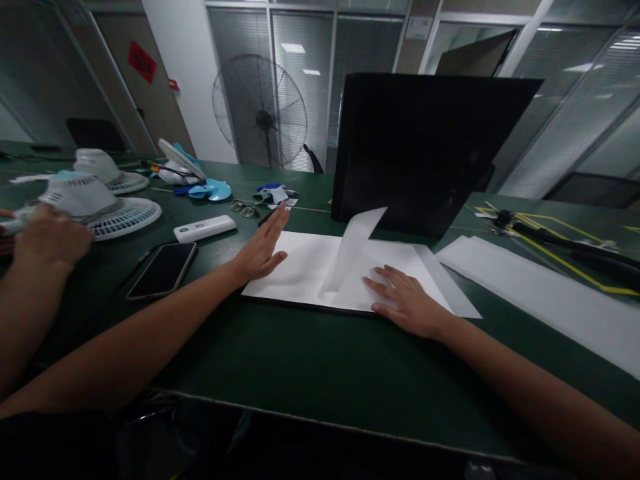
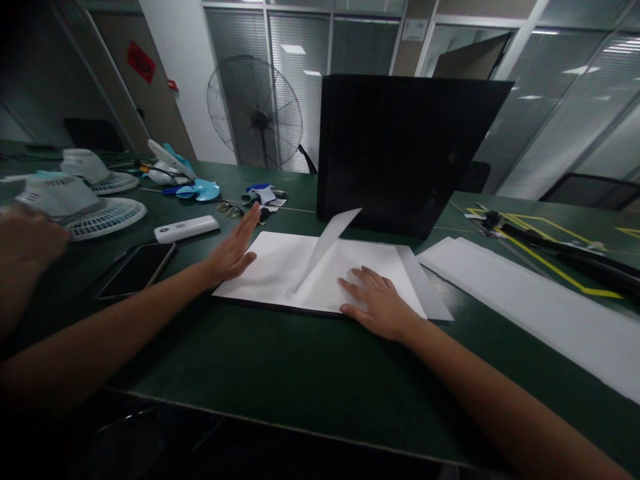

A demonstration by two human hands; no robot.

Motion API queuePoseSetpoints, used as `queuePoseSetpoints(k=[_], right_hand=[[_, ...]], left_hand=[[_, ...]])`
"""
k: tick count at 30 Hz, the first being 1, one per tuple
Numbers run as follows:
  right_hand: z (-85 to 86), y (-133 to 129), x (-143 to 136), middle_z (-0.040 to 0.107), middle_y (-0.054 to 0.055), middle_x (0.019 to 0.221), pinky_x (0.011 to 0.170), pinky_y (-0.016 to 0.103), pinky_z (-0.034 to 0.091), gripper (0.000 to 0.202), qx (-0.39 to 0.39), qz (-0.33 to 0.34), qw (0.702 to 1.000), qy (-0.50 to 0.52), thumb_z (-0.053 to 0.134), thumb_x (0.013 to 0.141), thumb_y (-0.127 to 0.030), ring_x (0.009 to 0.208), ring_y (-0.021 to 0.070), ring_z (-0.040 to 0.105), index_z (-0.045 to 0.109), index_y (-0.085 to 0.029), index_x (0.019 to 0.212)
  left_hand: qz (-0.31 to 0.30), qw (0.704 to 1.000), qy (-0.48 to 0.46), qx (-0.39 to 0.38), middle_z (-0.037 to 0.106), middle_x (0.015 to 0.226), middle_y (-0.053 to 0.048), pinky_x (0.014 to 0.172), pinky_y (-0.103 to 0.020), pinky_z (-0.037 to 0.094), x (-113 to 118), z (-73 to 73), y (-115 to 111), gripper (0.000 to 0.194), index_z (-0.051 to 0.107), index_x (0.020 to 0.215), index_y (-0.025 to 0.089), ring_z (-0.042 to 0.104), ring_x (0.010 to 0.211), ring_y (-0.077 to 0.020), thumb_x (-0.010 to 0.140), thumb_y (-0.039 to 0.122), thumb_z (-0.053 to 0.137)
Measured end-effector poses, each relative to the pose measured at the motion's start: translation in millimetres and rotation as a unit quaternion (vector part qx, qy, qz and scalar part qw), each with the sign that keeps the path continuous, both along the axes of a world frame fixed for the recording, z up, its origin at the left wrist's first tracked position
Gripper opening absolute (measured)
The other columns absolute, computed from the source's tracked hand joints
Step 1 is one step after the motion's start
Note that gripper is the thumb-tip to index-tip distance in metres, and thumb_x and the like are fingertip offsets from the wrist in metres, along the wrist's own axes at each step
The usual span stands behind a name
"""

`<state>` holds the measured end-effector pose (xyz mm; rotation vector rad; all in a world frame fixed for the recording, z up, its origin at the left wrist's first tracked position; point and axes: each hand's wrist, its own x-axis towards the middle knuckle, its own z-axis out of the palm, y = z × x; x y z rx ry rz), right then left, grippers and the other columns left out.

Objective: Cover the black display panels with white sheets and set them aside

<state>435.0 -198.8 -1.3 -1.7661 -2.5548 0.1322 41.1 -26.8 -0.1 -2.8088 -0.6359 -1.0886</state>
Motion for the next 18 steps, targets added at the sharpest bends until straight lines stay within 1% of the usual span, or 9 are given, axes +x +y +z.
queuePoseSetpoints(k=[2, 4, 6, 9, 11, 13, 15, 16, 18], right_hand=[[1.4, -1, -3, 0.017, 0.003, 0.178, 0.127, 0.068, 0.028, 0.077, 0.001, 0.025, 1.000, 0.003, 0.032, 0.103, -0.080, 0.161, 0.0398, 0.025, 0.030, -0.041, 0.170], [3.2, -2, -7, 0.016, 0.001, 0.179, 0.125, 0.070, 0.029, 0.076, 0.001, 0.057, 0.998, 0.007, 0.034, 0.103, -0.080, 0.159, 0.0410, 0.027, 0.028, -0.045, 0.170], [5.0, -4, -11, 0.019, 0.001, 0.178, 0.123, 0.073, 0.029, 0.076, -0.011, 0.085, 0.996, 0.011, 0.035, 0.103, -0.079, 0.158, 0.0427, 0.028, 0.027, -0.045, 0.170], [7.1, -5, -15, 0.021, 0.001, 0.177, 0.122, 0.073, 0.029, 0.076, -0.030, 0.107, 0.994, 0.020, 0.034, 0.104, -0.078, 0.158, 0.0438, 0.027, 0.028, -0.043, 0.170], [7.9, -5, -13, 0.021, 0.001, 0.177, 0.124, 0.072, 0.028, 0.076, -0.038, 0.106, 0.993, 0.030, 0.034, 0.104, -0.078, 0.159, 0.0426, 0.027, 0.028, -0.042, 0.170], [8.2, -3, -6, 0.018, 0.003, 0.178, 0.126, 0.068, 0.027, 0.077, -0.041, 0.103, 0.993, 0.047, 0.035, 0.104, -0.078, 0.160, 0.0403, 0.027, 0.030, -0.039, 0.171], [7.4, 1, 5, 0.017, 0.004, 0.178, 0.129, 0.064, 0.028, 0.079, -0.037, 0.098, 0.992, 0.067, 0.037, 0.104, -0.077, 0.160, 0.0378, 0.029, 0.033, -0.035, 0.170], [6.5, 3, 12, 0.017, 0.004, 0.178, 0.130, 0.062, 0.028, 0.079, -0.033, 0.093, 0.992, 0.075, 0.037, 0.104, -0.077, 0.160, 0.0369, 0.029, 0.036, -0.033, 0.170], [3.4, 10, 26, 0.021, 0.005, 0.177, 0.131, 0.060, 0.026, 0.078, -0.021, 0.070, 0.994, 0.076, 0.038, 0.104, -0.077, 0.161, 0.0358, 0.029, 0.042, -0.031, 0.167]], left_hand=[[-0.038, 0.996, 0.029, 0.069, -0.012, 0.183, -0.006, 0.133, -0.063, 0.016, 6, 12.4, -14, 0.090, -0.003, 0.175, 0.036, 0.004, 0.168, -0.0398, 0.104, 0.081, 0.029], [-0.095, 0.985, 0.069, 0.128, -0.011, 0.183, -0.001, 0.134, -0.064, 0.015, 14, 22.9, -32, 0.084, 0.008, 0.174, 0.042, 0.010, 0.167, -0.0402, 0.104, 0.081, 0.033], [-0.127, 0.974, 0.120, 0.146, 0.002, 0.183, 0.000, 0.135, -0.061, 0.014, 24, 30.4, -51, 0.080, 0.030, 0.170, 0.044, 0.018, 0.166, -0.0390, 0.101, 0.080, 0.046], [-0.134, 0.965, 0.190, 0.121, 0.031, 0.178, -0.003, 0.136, -0.059, 0.016, 40, 35.6, -69, 0.064, 0.066, 0.147, 0.035, 0.027, 0.164, -0.0379, 0.097, 0.073, 0.062], [-0.141, 0.960, 0.225, 0.087, 0.047, 0.169, -0.007, 0.134, -0.059, 0.021, 46, 34.8, -70, 0.043, 0.080, 0.119, 0.027, 0.037, 0.160, -0.0379, 0.099, 0.062, 0.065], [-0.135, 0.956, 0.259, 0.035, 0.065, 0.153, -0.010, 0.129, -0.057, 0.034, 43, 31.3, -60, 0.032, 0.082, 0.104, 0.024, 0.054, 0.149, -0.0361, 0.101, 0.050, 0.064], [-0.098, 0.954, 0.280, -0.036, 0.077, 0.134, -0.011, 0.118, -0.051, 0.048, 33, 27.7, -46, 0.033, 0.081, 0.115, 0.023, 0.070, 0.130, -0.0322, 0.100, 0.047, 0.064], [-0.078, 0.954, 0.281, -0.069, 0.078, 0.133, -0.010, 0.112, -0.047, 0.053, 26, 26.9, -39, 0.036, 0.080, 0.121, 0.023, 0.073, 0.124, -0.0308, 0.100, 0.047, 0.063], [-0.039, 0.954, 0.278, -0.106, 0.079, 0.131, -0.010, 0.106, -0.044, 0.055, 11, 28.6, -28, 0.039, 0.080, 0.124, 0.024, 0.074, 0.122, -0.0312, 0.100, 0.049, 0.062]])
